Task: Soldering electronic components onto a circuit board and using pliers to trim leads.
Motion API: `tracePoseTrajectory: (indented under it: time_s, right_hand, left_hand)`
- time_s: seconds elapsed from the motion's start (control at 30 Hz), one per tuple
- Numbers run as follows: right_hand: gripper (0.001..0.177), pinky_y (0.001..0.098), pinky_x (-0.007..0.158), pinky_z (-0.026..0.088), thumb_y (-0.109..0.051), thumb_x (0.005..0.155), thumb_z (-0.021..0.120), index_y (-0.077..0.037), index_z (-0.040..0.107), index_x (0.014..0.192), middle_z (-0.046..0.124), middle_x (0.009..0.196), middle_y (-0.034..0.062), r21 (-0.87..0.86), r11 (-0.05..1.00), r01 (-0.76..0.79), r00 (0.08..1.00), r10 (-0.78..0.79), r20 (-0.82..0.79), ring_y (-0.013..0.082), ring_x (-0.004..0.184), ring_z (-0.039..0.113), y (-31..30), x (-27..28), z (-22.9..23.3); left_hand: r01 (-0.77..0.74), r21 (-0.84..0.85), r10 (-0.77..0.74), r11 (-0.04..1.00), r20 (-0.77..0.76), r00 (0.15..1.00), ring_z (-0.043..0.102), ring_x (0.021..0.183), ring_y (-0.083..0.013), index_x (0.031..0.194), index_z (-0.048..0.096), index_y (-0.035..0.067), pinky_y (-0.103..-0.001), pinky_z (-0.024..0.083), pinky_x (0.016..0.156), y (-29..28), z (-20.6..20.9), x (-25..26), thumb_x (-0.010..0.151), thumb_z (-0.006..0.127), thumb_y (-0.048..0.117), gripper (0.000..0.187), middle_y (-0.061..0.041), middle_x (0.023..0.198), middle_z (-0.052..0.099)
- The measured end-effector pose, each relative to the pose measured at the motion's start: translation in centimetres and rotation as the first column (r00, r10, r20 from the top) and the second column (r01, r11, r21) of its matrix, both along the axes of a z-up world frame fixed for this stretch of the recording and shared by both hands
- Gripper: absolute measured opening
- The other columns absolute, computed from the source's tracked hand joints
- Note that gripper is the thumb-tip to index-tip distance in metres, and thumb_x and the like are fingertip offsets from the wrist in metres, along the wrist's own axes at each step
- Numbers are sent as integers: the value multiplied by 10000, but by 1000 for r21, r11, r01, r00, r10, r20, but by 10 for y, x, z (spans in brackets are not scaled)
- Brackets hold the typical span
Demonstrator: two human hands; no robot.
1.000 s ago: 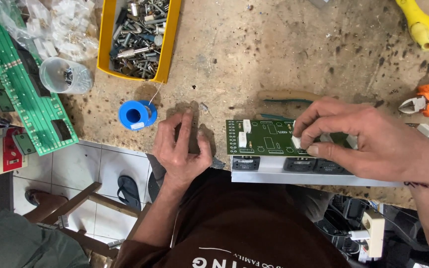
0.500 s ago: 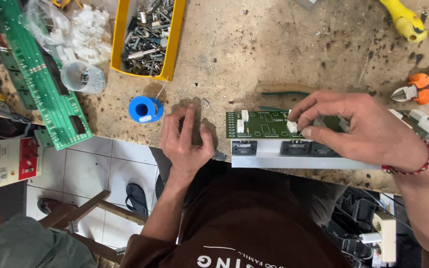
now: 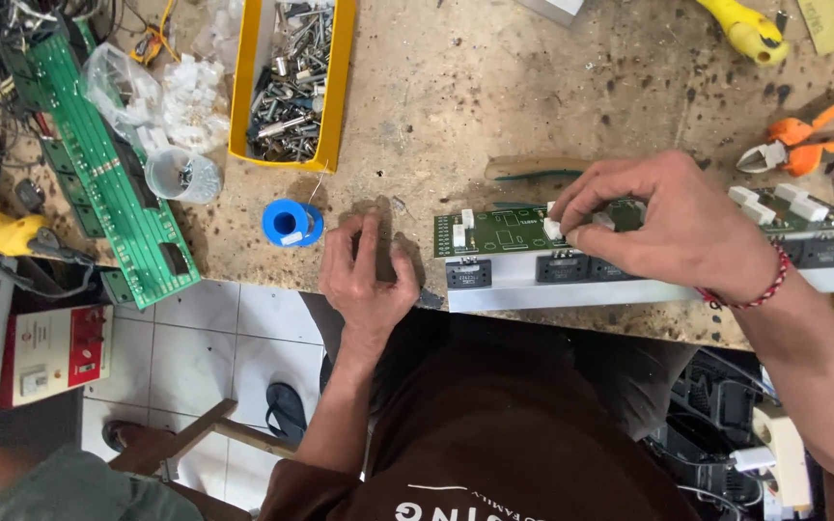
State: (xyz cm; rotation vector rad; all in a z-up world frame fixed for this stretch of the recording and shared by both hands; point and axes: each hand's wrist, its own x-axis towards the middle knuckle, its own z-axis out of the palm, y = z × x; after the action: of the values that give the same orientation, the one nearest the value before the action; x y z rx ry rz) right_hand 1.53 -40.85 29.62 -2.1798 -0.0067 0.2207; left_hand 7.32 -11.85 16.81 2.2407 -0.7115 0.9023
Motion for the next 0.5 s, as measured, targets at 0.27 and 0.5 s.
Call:
tracePoseTrajectory:
  time_s: [0.27, 0.5]
  right_hand:
    - [92, 273, 909, 607, -40, 785, 801, -103, 813, 852, 818, 889, 40, 82, 996, 44, 996, -50, 77, 130, 848, 767, 2, -4, -4]
    - [80, 276, 933, 575, -66, 797, 806, -115, 825, 856, 819, 900, 23, 68, 997, 32, 999, -35, 33, 120, 868, 759, -2, -2, -8]
  left_hand:
    - [22, -11, -22, 1000, -7, 1000, 618, 853, -325, 1196, 663, -18, -403, 548, 699, 0, -1, 0, 853, 641, 80, 357, -191, 1034, 629]
    - [9, -4, -9, 1000, 6, 1000, 622, 847, -321, 1178, 671, -20, -399, 551, 695, 0, 0, 0, 856, 639, 86, 341, -189, 1034, 632]
